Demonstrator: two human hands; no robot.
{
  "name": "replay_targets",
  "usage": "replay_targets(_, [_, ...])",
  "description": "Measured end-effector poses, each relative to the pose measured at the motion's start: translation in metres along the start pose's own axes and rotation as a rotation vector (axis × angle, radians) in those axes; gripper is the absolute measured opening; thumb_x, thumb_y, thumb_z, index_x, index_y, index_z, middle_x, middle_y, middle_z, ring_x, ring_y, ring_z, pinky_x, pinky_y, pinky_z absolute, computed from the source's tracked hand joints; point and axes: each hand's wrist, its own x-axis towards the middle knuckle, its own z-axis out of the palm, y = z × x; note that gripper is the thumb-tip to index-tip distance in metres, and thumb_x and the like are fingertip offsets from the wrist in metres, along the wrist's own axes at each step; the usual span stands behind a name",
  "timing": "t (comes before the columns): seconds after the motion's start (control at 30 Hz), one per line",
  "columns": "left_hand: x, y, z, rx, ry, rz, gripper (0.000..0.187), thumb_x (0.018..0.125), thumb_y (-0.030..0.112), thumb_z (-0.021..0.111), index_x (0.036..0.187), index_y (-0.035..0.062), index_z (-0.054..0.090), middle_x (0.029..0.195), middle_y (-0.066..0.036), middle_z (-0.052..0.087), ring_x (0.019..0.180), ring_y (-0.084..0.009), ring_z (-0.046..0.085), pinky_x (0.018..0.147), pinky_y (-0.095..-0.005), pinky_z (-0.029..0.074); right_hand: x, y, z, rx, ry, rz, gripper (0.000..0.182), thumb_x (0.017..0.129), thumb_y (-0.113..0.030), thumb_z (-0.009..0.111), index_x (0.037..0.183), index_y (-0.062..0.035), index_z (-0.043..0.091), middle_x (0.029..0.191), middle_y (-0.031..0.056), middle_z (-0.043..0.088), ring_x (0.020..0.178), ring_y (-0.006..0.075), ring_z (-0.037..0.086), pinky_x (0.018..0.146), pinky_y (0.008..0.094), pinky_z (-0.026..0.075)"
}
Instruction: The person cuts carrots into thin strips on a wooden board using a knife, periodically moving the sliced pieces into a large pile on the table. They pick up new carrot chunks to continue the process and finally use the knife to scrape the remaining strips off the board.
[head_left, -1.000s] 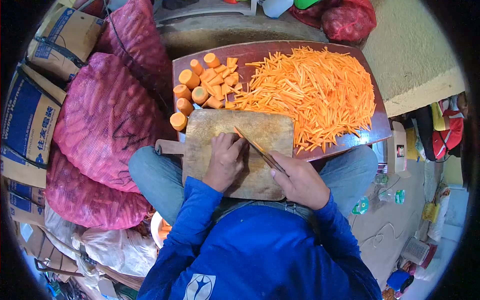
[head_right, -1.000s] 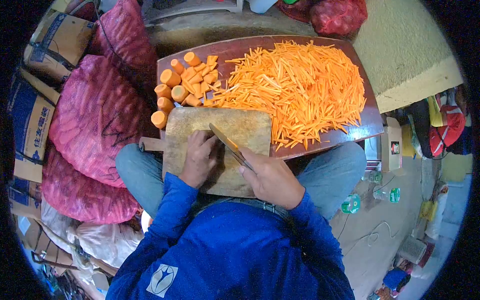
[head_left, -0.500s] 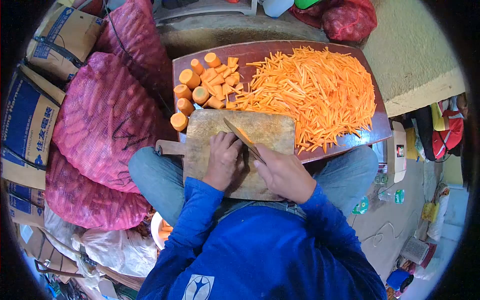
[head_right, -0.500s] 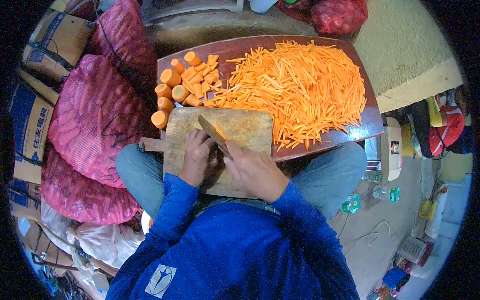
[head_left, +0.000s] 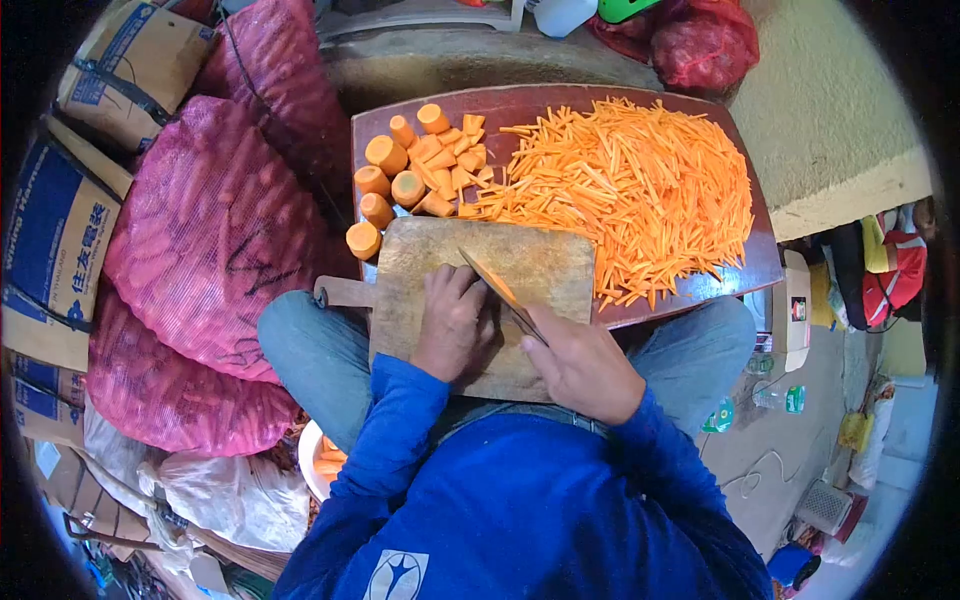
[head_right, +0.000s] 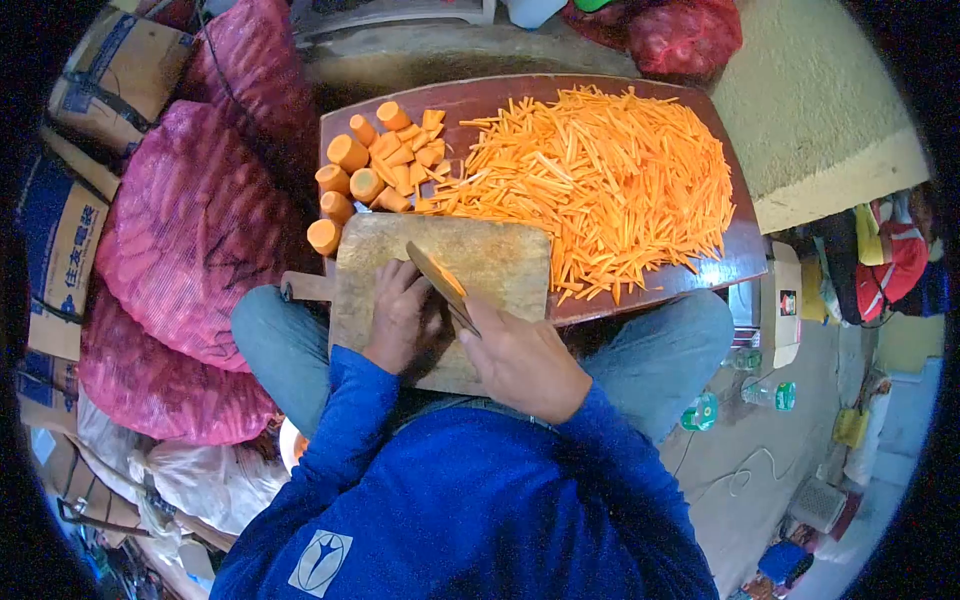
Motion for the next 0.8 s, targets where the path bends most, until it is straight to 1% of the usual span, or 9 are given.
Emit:
replay_targets(0.13, [-0.002,-0.004,0.001,-0.006,-0.003,0.003,0.036,0.070,0.004,0.077,0.105,0.0013,0.074,0.107,-0.015,0.064,0.101,-0.0381,0.058,0.090,-0.0493,0.046,0.006,0.006,0.008,0.000,0.006,0.015,0.036,0.108,-0.022,0.059,0.135,-0.0001,0.050,0.102,0.0334,0.072,0.092,0.0552,0.070,0.078,0.0623,0.056])
replay_targets(0.2, [-0.003,-0.003,0.002,-0.005,-0.002,0.012,0.035,0.070,0.004,0.077,0.105,0.0008,0.074,0.107,-0.015,0.064,0.101,-0.0384,0.058,0.090,-0.0493,0.047,0.014,0.002,0.004,-0.013,-0.083,0.062,0.039,0.107,-0.022,0.059,0.137,0.0003,0.050,0.105,0.0344,0.071,0.094,0.0561,0.070,0.079,0.0624,0.056])
replay_targets(0.3, [-0.001,-0.004,0.000,-0.001,0.004,0.015,0.034,0.070,0.003,0.077,0.104,0.0001,0.073,0.107,-0.015,0.064,0.101,-0.0386,0.058,0.090,-0.0493,0.047,0.005,0.003,0.006,0.063,0.007,-0.008,0.038,0.108,-0.022,0.059,0.137,0.0003,0.051,0.103,0.0341,0.072,0.094,0.0556,0.070,0.079,0.0624,0.056])
replay_targets(0.43, [0.001,0.001,-0.003,-0.027,0.047,0.014,0.029,0.073,0.003,0.077,0.102,-0.0002,0.074,0.103,-0.015,0.064,0.099,-0.0379,0.058,0.089,-0.0492,0.047,0.005,0.009,0.011,0.003,0.010,0.032,0.037,0.108,-0.023,0.060,0.135,0.0003,0.052,0.100,0.0336,0.072,0.093,0.0549,0.070,0.078,0.0623,0.056])
replay_targets(0.5, [0.002,-0.001,0.001,-0.036,0.060,0.013,0.026,0.074,0.003,0.078,0.100,-0.0001,0.074,0.101,-0.015,0.065,0.097,-0.0377,0.059,0.088,-0.0487,0.047,0.008,0.014,0.009,0.032,0.062,0.011,0.038,0.106,-0.017,0.064,0.138,0.0019,0.057,0.097,0.0321,0.070,0.093,0.0533,0.069,0.077,0.0563,0.055])
replay_targets(0.63, [0.002,0.000,-0.002,-0.026,0.065,-0.002,0.018,0.079,0.003,0.078,0.096,0.0001,0.075,0.096,-0.014,0.064,0.094,-0.0369,0.060,0.086,-0.0472,0.047,0.010,0.011,0.007,-0.023,0.019,0.040,0.037,0.105,-0.018,0.065,0.136,0.0013,0.059,0.097,0.0320,0.070,0.092,0.0526,0.070,0.076,0.0561,0.055])
replay_targets(0.7, [0.000,-0.001,0.000,-0.020,0.074,0.005,0.020,0.078,0.001,0.079,0.098,0.0003,0.075,0.096,-0.014,0.065,0.092,-0.0370,0.060,0.084,-0.0472,0.047,0.013,0.012,0.008,-0.065,0.064,0.003,0.032,0.106,-0.022,0.063,0.128,0.0001,0.057,0.096,0.0308,0.072,0.090,0.0541,0.070,0.075,0.0623,0.055])
replay_targets(0.77, [0.000,-0.004,0.003,-0.017,0.088,0.010,0.022,0.078,0.000,0.079,0.100,0.0005,0.075,0.097,-0.014,0.067,0.090,-0.0372,0.061,0.082,-0.0471,0.047,0.012,0.011,0.004,-0.011,0.079,0.016,0.031,0.106,-0.020,0.063,0.128,0.0005,0.059,0.094,0.0307,0.072,0.090,0.0538,0.070,0.075,0.0615,0.055])
replay_targets(0.8, [0.001,-0.004,0.004,-0.034,0.107,0.005,0.019,0.080,0.000,0.079,0.098,0.0006,0.076,0.096,-0.014,0.067,0.089,-0.0372,0.062,0.081,-0.0470,0.048,0.011,0.010,0.001,0.049,0.086,0.029,0.030,0.105,-0.019,0.063,0.127,0.0009,0.060,0.093,0.0306,0.071,0.089,0.0536,0.070,0.075,0.0606,0.054])
